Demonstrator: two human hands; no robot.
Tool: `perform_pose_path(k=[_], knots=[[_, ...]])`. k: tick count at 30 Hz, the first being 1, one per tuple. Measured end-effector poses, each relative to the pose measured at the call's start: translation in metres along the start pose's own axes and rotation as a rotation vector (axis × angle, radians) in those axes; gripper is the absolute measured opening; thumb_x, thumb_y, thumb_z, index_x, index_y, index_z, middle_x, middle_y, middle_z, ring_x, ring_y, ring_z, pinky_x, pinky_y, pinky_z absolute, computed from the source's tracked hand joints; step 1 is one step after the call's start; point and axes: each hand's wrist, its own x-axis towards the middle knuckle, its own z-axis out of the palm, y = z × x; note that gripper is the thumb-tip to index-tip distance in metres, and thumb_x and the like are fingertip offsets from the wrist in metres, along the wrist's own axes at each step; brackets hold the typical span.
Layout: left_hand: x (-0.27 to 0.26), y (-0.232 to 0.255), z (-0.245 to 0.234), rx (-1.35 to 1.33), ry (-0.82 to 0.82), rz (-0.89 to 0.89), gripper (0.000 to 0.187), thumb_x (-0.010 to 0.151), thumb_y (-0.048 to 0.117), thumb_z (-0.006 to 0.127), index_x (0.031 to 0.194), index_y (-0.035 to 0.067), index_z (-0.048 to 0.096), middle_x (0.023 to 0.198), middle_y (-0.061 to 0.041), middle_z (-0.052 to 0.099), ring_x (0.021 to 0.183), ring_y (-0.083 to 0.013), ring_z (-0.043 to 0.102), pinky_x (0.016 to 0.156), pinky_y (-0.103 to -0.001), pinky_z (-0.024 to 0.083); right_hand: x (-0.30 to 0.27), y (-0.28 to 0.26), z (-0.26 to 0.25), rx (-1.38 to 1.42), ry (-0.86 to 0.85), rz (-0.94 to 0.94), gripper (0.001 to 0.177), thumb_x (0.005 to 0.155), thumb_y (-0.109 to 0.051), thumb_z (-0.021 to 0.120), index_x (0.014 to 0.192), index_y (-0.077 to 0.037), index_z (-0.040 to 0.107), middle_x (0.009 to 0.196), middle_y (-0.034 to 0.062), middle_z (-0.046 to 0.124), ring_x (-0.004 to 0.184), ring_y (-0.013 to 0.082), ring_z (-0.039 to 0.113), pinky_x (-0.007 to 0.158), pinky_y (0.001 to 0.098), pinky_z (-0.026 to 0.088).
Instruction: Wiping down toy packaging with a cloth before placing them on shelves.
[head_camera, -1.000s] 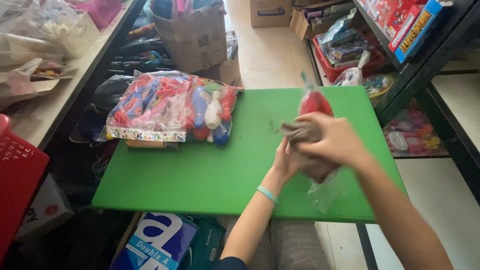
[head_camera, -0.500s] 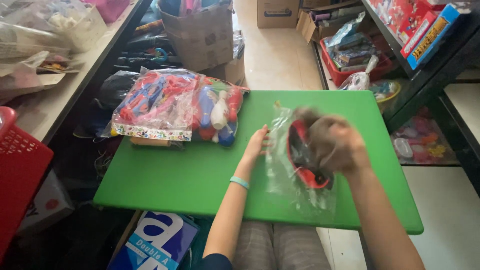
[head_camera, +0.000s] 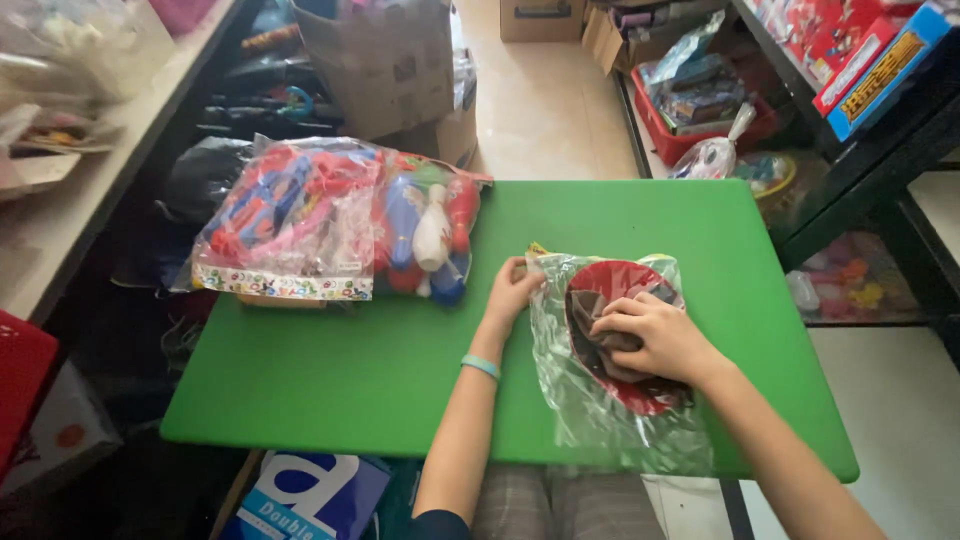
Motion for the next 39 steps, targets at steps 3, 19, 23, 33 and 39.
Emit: perform_pose_path(k=[3,19,23,33,39], knots=[[0.006,0.009,0.003,-0.188,0.108,-0.206,0.029,0.100,0.027,0.068,0.115,0.002,0.065,0.094,-0.001,0.067,0.080,-0.0076,0.065,0.067,-0.027,0.055,0.002,0.004,-0.010,-0.025,-0.089,-0.052,0.035,0.066,-0.024,0.079,0.101,-0.025,0.077,0.110,-0.0042,0.071,0.105,0.0234,0.064,0.092,0.0394,0.054],[0.021,-0.018,0.002,-0.232,0.151,-0.120,0.022,0.098,0.016,0.062,0.109,0.000,0.072,0.094,-0.005,0.073,0.076,-0.0126,0.070,0.068,-0.029,0.060,0.138,0.002,0.009,0.087,0.186,0.040,0.029,0.076,-0.029,0.074,0.104,-0.025,0.079,0.103,0.0088,0.072,0.095,0.0324,0.071,0.085,0.0433,0.057],[0.027,-0.038,-0.007,-0.042,0.269,0.014,0.031,0.087,-0.005,0.053,0.111,-0.003,0.072,0.106,-0.007,0.075,0.094,-0.0097,0.069,0.078,-0.024,0.056,0.148,0.009,0.040,0.121,0.109,-0.256,0.026,0.073,-0.026,0.075,0.099,-0.023,0.078,0.105,0.0065,0.074,0.099,0.0326,0.071,0.089,0.0454,0.056],[0.029,-0.046,-0.002,-0.292,0.258,-0.028,0.012,0.105,0.009,0.062,0.093,0.004,0.063,0.075,0.004,0.054,0.063,-0.0052,0.044,0.052,-0.024,0.032,0.141,0.030,0.041,-0.080,0.101,0.093,0.027,0.074,-0.034,0.076,0.100,-0.026,0.079,0.105,0.0051,0.073,0.096,0.0323,0.071,0.085,0.0452,0.058],[0.019,-0.031,0.011,-0.235,0.301,0.024,0.015,0.103,0.009,0.061,0.089,0.004,0.060,0.070,0.005,0.054,0.060,-0.0040,0.043,0.052,-0.024,0.033,0.134,0.055,0.024,-0.447,-0.155,0.299,0.037,0.073,-0.045,0.075,0.107,-0.032,0.079,0.110,0.0016,0.072,0.105,0.0296,0.069,0.087,0.0477,0.058]])
